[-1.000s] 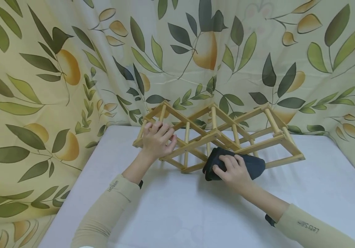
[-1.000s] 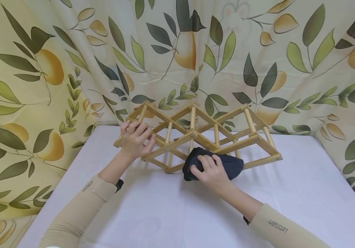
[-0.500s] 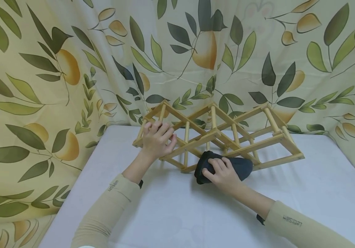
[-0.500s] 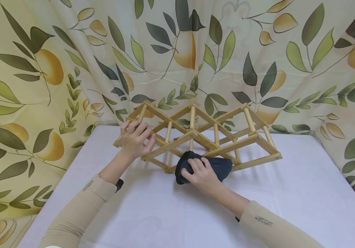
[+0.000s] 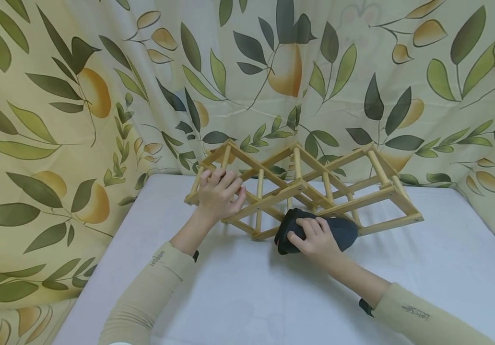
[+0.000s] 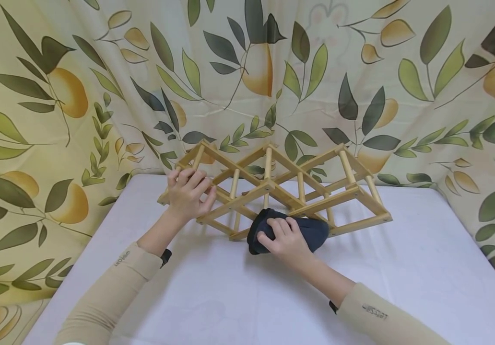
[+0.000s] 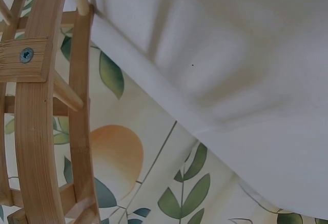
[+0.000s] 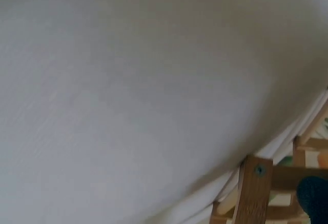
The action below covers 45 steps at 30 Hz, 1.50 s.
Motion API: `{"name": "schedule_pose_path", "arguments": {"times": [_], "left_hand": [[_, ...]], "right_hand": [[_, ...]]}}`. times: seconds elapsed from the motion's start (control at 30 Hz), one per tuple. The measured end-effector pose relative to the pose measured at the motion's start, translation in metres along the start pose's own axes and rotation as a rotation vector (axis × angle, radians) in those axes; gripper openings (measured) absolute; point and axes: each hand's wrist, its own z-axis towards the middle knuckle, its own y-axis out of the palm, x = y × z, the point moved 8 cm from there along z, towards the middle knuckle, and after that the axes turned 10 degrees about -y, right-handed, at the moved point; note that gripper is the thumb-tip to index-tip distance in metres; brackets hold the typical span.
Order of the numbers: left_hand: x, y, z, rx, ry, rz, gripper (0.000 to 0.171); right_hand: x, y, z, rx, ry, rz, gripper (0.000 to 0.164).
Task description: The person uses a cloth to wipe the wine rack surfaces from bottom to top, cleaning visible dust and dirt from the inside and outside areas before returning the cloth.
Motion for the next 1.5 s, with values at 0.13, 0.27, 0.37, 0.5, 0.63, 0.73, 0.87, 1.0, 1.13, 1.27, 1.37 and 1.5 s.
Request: {"name": "schedule_pose_path", "arguments": {"times": [0.13, 0.27, 0.37, 0.5, 0.63, 0.73, 0.87, 1.0, 1.13, 1.27, 1.37, 1.5], "left_hand": [[0.001, -0.002, 0.001, 0.009, 0.001, -0.019, 0.015], [0.002, -0.004, 0.002, 0.011, 0.01, -0.034, 0.015], [0.004, -0.004, 0.002, -0.018, 0.022, -0.022, 0.016], [0.005, -0.003, 0.002, -0.086, 0.033, -0.014, 0.019], [0.006, -0.002, 0.002, -0.142, 0.046, -0.002, 0.024], [0.007, -0.004, 0.003, -0.165, 0.053, 0.005, 0.026], [0.008, -0.006, 0.002, -0.171, 0.043, -0.004, 0.027], [0.01, -0.008, 0.0, -0.171, 0.026, 0.031, 0.028], [0.014, -0.01, 0.0, -0.185, -0.01, 0.096, 0.027], [0.021, -0.013, 0.002, -0.226, -0.062, 0.151, 0.023], [0.028, -0.014, 0.004, -0.265, -0.096, 0.227, 0.022], [0.036, -0.016, 0.005, -0.304, -0.112, 0.339, 0.023]], "right_hand": [[-0.008, 0.006, 0.003, -0.019, -0.016, -0.002, 0.016], [-0.008, 0.0, 0.004, -0.04, 0.022, 0.027, 0.02], [-0.008, -0.012, 0.005, -0.02, 0.039, 0.045, 0.021], [-0.01, -0.029, 0.005, 0.034, 0.038, 0.058, 0.017], [-0.009, -0.044, 0.003, 0.062, 0.062, 0.068, 0.018], [-0.007, -0.054, -0.001, 0.076, 0.092, 0.068, 0.021], [-0.004, -0.064, -0.005, 0.078, 0.126, 0.058, 0.022], [0.001, -0.073, -0.01, 0.079, 0.168, 0.044, 0.022], [0.006, -0.081, -0.015, 0.086, 0.204, 0.026, 0.023], [0.01, -0.087, -0.019, 0.078, 0.238, 0.021, 0.025], [0.011, -0.09, -0.021, 0.077, 0.255, 0.016, 0.026], [0.012, -0.092, -0.02, 0.078, 0.258, 0.015, 0.028]]}}
